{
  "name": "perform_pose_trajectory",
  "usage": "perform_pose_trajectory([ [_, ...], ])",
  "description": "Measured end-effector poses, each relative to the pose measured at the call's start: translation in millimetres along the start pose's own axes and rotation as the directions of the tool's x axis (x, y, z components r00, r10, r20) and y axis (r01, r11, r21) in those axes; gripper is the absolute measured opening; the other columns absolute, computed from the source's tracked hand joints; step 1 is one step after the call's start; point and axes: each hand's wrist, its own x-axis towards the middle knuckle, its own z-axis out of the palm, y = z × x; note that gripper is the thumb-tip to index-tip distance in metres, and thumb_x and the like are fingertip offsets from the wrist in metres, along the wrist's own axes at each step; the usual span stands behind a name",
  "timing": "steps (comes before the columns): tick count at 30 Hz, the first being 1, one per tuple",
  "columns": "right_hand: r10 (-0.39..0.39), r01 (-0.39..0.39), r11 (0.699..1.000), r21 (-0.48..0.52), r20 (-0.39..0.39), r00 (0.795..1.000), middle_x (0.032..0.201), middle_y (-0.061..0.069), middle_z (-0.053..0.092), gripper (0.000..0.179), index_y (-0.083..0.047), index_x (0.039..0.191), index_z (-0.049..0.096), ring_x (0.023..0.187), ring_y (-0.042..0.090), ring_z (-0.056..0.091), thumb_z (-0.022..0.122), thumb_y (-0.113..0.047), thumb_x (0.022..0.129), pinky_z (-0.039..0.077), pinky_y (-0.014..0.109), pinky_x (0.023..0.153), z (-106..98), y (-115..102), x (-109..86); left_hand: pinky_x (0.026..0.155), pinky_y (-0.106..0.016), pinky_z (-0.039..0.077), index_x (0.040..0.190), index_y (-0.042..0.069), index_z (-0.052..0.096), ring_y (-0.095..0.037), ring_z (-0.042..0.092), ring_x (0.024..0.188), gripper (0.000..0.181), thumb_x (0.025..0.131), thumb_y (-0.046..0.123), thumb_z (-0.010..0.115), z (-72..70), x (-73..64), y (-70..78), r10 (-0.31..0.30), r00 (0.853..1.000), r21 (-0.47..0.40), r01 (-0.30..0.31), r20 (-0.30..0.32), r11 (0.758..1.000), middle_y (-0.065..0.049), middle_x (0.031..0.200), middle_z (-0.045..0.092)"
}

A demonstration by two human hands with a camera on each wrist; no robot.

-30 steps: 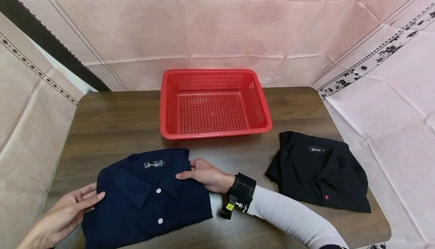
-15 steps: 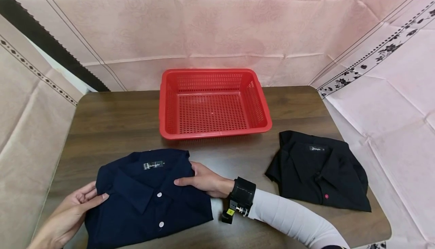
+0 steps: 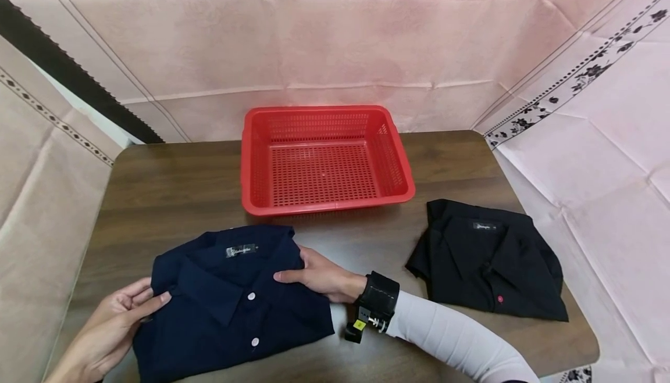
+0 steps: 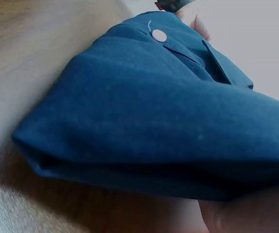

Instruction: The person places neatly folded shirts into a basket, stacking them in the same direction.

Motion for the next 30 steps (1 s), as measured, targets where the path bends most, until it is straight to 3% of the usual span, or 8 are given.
perform_pose_trajectory([
  [5, -0.001, 0.001, 1.0, 0.008, -0.005, 1.0, 0.12, 0.009, 0.069, 0.047, -0.014, 0.136, 0.051, 0.102, 0.025, 0.069, 0.066, -0.016, 0.091, 0.057, 0.038, 0.083, -1.7, -8.2, -5.3, 0.082, -0.023, 0.052, 0.129, 0.028, 0.059, 0.005, 0.058, 0.103, 0.036, 0.093, 0.025, 0.064, 0.8, -0.6, 4.8, -0.04, 0.998, 0.125, 0.046, -0.05, 0.991, 0.016, 0.13, 0.058],
  [9, -0.006, 0.006, 1.0, 0.0, -0.019, 1.0, 0.12, 0.008, 0.069, 0.048, -0.015, 0.136, 0.051, 0.101, 0.025, 0.069, 0.066, -0.016, 0.091, 0.057, 0.039, 0.083, -3.2, -16.9, -11.6, 0.075, -0.021, 0.052, 0.138, 0.03, 0.05, 0.01, 0.055, 0.105, 0.046, 0.093, 0.032, 0.063, 2.8, -2.6, 11.8, -0.077, 0.996, 0.176, 0.084, -0.05, 0.981, -0.006, 0.156, 0.029],
  [16, -0.028, 0.028, 0.999, -0.029, -0.025, 0.999, 0.126, 0.007, 0.066, 0.049, -0.014, 0.137, 0.05, 0.103, 0.023, 0.068, 0.066, -0.018, 0.091, 0.056, 0.037, 0.086, -7.1, -32.2, -23.6, 0.087, -0.031, 0.055, 0.131, 0.03, 0.054, -0.001, 0.061, 0.108, 0.038, 0.095, 0.021, 0.062, 11.9, -3.3, 24.8, -0.035, 0.999, -0.002, 0.035, -0.006, 0.999, 0.001, 0.149, 0.04],
  [21, -0.045, 0.042, 0.996, -0.074, -0.043, 0.998, 0.125, 0.007, 0.066, 0.046, -0.012, 0.134, 0.053, 0.103, 0.022, 0.068, 0.066, -0.019, 0.091, 0.056, 0.037, 0.085, -9.4, -43.4, -33.3, 0.084, -0.018, 0.051, 0.154, 0.017, 0.03, -0.026, 0.017, 0.147, 0.067, 0.095, 0.025, 0.061, 21.4, -5.7, 33.1, -0.047, 0.999, 0.045, 0.047, -0.003, 0.998, -0.017, 0.163, 0.0],
  [23, -0.034, 0.03, 0.996, -0.079, -0.054, 0.998, 0.121, 0.008, 0.068, 0.044, -0.011, 0.132, 0.055, 0.1, 0.023, 0.069, 0.067, -0.02, 0.091, 0.057, 0.037, 0.084, -10.4, -47.2, -36.6, 0.084, -0.017, 0.051, 0.157, 0.01, 0.021, -0.026, 0.014, 0.148, 0.073, 0.096, 0.024, 0.06, 25.2, -7.7, 36.4, -0.026, 1.0, 0.05, 0.025, 0.015, 0.998, -0.014, 0.163, 0.015],
  [26, -0.026, 0.019, 0.995, -0.094, -0.072, 0.997, 0.116, 0.01, 0.07, 0.041, -0.009, 0.128, 0.057, 0.096, 0.025, 0.07, 0.067, -0.021, 0.091, 0.058, 0.037, 0.081, -11.9, -52.2, -40.4, 0.088, -0.026, 0.053, 0.158, 0.004, 0.008, -0.013, 0.045, 0.133, 0.076, 0.099, 0.018, 0.055, 31.2, -10.5, 42.4, 0.009, 0.996, -0.027, -0.007, 0.094, 1.0, 0.002, 0.144, 0.051],
  [28, -0.025, 0.016, 0.994, -0.106, -0.084, 0.996, 0.113, 0.01, 0.071, 0.039, -0.009, 0.126, 0.058, 0.094, 0.025, 0.071, 0.068, -0.021, 0.09, 0.058, 0.037, 0.08, -12.9, -54.9, -42.1, 0.092, -0.034, 0.053, 0.158, 0.006, 0.002, -0.008, 0.059, 0.117, 0.075, 0.101, 0.015, 0.049, 35.0, -12.0, 47.2, 0.028, 0.983, -0.119, -0.006, 0.181, 0.993, 0.016, 0.128, 0.061],
  [30, -0.036, 0.025, 0.992, -0.121, -0.094, 0.995, 0.111, 0.01, 0.071, 0.039, -0.008, 0.125, 0.058, 0.093, 0.024, 0.071, 0.068, -0.022, 0.09, 0.058, 0.036, 0.08, -13.6, -57.2, -43.8, 0.094, -0.038, 0.051, 0.157, 0.01, -0.013, -0.015, 0.059, 0.119, 0.077, 0.104, 0.014, 0.042, 39.2, -13.7, 52.4, 0.037, 0.959, -0.218, 0.026, 0.28, 0.975, 0.012, 0.129, 0.063],
])
